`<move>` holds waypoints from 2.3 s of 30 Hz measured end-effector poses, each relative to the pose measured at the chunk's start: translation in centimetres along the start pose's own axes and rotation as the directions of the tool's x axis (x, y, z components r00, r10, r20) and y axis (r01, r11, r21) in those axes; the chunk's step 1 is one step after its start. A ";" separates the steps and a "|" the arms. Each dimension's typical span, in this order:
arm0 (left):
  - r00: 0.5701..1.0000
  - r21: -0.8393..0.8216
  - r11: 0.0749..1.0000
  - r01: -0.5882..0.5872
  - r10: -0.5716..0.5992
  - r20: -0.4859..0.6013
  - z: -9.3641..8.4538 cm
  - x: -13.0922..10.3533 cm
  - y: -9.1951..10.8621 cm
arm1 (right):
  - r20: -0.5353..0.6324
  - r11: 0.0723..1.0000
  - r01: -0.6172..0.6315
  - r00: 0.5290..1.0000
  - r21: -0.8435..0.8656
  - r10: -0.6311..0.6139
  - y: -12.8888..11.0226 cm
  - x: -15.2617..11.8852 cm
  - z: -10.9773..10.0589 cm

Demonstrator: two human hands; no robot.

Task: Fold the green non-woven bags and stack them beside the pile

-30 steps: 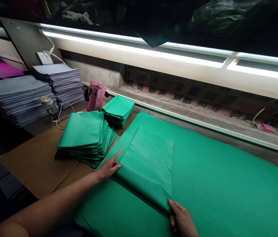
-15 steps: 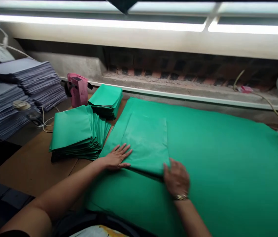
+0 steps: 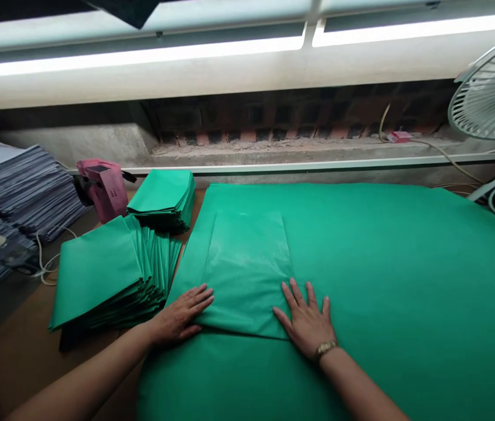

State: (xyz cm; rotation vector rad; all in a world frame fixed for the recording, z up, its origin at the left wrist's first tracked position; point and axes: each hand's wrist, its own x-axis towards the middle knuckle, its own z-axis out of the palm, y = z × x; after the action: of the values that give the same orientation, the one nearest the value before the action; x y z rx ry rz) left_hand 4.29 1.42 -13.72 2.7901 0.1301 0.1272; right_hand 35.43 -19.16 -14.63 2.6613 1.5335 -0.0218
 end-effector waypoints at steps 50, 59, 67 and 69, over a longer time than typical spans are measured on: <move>0.551 -0.645 0.330 0.689 -0.817 0.170 -2.2 5.0 -0.6 | 0.197 0.868 -0.246 0.965 0.431 0.175 1.3 -0.8 -2.4; 0.951 0.041 0.956 0.292 -0.285 -0.123 -2.1 11.1 -1.8 | 0.205 0.892 -0.273 0.956 0.359 0.210 0.6 -1.2 -3.4; 0.953 0.105 0.948 0.301 -0.296 -0.060 -0.4 11.9 -3.5 | -0.142 0.999 -0.008 0.990 -0.033 0.004 -4.9 2.2 -4.8; 0.950 0.135 0.941 0.312 -0.303 -0.079 -0.4 11.8 -3.5 | -0.089 0.984 0.174 0.980 -0.035 -0.176 -9.1 5.3 -4.6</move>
State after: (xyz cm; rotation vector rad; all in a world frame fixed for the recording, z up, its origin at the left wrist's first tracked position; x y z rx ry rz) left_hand 15.74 6.05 -13.64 2.8680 0.6100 0.1236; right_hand 30.11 -9.71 -10.75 2.5317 1.7783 0.1126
